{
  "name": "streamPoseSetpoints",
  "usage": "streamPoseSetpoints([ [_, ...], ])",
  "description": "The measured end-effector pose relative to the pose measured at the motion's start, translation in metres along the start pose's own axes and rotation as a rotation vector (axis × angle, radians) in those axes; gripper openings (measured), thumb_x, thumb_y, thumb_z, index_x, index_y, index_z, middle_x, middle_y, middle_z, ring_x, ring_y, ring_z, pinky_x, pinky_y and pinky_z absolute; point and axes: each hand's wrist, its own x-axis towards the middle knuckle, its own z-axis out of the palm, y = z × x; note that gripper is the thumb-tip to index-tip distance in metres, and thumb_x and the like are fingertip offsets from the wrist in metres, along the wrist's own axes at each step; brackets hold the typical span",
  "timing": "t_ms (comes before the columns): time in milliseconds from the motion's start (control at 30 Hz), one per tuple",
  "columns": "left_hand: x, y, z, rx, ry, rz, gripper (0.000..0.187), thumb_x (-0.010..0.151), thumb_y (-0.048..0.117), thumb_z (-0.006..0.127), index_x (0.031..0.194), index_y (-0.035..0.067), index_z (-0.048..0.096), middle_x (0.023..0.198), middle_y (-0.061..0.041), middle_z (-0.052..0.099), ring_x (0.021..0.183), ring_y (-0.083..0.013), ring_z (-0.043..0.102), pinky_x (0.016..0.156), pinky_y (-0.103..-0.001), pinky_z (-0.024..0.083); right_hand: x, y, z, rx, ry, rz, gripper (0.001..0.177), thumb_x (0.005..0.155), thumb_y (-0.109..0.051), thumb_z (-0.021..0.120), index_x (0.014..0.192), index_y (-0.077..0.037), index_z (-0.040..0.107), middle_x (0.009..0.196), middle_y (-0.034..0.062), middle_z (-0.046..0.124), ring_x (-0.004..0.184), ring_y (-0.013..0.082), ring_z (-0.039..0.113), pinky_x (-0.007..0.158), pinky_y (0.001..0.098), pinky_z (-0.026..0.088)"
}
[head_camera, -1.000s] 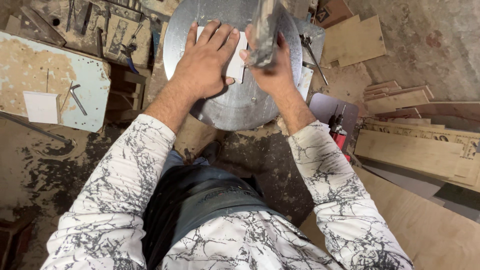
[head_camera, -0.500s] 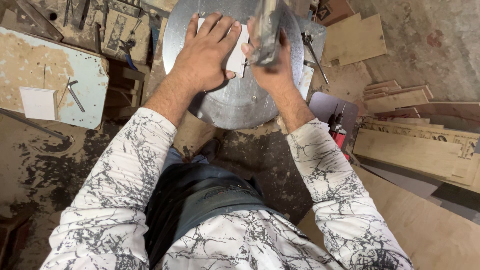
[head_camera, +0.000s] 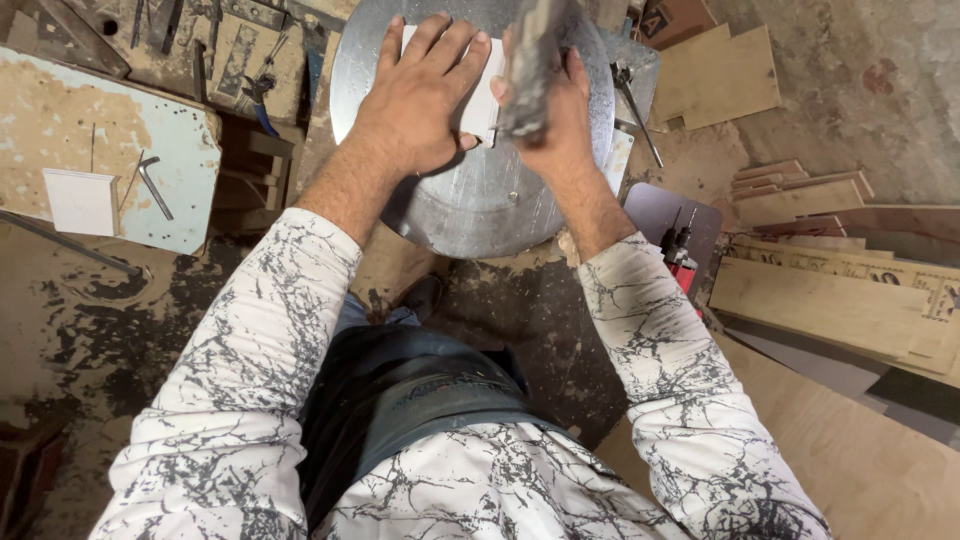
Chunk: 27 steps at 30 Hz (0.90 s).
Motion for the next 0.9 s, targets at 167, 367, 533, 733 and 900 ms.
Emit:
streamPoseSetpoints([
  [167, 0.001, -0.002, 0.001, -0.005, 0.007, -0.001, 0.104, 0.074, 0.04, 0.09, 0.158, 0.006, 0.039, 0.157, -0.014, 0.038, 0.15, -0.0343, 0.026, 0.123, -0.063, 0.013, 0.003, 0.004, 0.007, -0.092, -0.053, 0.075, 0.048, 0.1, -0.026, 0.063, 0.145, -0.01, 0.057, 0.152, 0.0105, 0.061, 0.151, 0.022, 0.044, 0.129, 0.0536, 0.012],
  [367, 0.004, -0.004, 0.003, 0.005, 0.005, 0.007, 0.108, 0.072, 0.042, 0.09, 0.159, 0.007, 0.038, 0.158, -0.015, 0.037, 0.149, -0.0342, 0.026, 0.122, -0.063, 0.011, 0.0, 0.009, 0.007, -0.218, -0.017, -0.039, 0.053, 0.094, -0.026, 0.069, 0.142, -0.007, 0.061, 0.146, 0.0196, 0.058, 0.147, 0.0354, 0.037, 0.122, 0.0532, 0.013],
  [533, 0.004, -0.005, 0.006, 0.006, -0.003, -0.003, 0.107, 0.075, 0.043, 0.09, 0.16, 0.007, 0.037, 0.161, -0.014, 0.035, 0.153, -0.0324, 0.023, 0.125, -0.061, 0.01, 0.001, 0.009, 0.01, -0.091, -0.065, 0.077, 0.041, 0.103, -0.029, 0.064, 0.14, -0.013, 0.059, 0.15, 0.0113, 0.061, 0.154, 0.0275, 0.042, 0.13, 0.0553, 0.011],
  [733, 0.006, -0.006, 0.005, -0.014, -0.028, -0.002, 0.107, 0.075, 0.043, 0.089, 0.16, 0.007, 0.035, 0.165, -0.015, 0.029, 0.153, -0.0312, 0.017, 0.123, -0.06, 0.009, 0.001, 0.008, 0.007, -0.028, 0.023, -0.029, 0.058, 0.112, -0.034, 0.059, 0.159, -0.006, 0.04, 0.154, 0.0164, 0.057, 0.151, 0.0307, 0.048, 0.129, 0.0593, 0.01],
  [900, -0.002, -0.001, -0.002, -0.031, -0.065, 0.0, 0.106, 0.077, 0.043, 0.088, 0.16, 0.006, 0.034, 0.166, -0.015, 0.028, 0.154, -0.0324, 0.017, 0.125, -0.061, 0.008, -0.012, 0.008, 0.012, -0.031, 0.056, 0.036, 0.054, 0.107, -0.031, 0.062, 0.152, -0.006, 0.048, 0.15, 0.02, 0.058, 0.145, 0.0354, 0.048, 0.124, 0.059, 0.013],
])
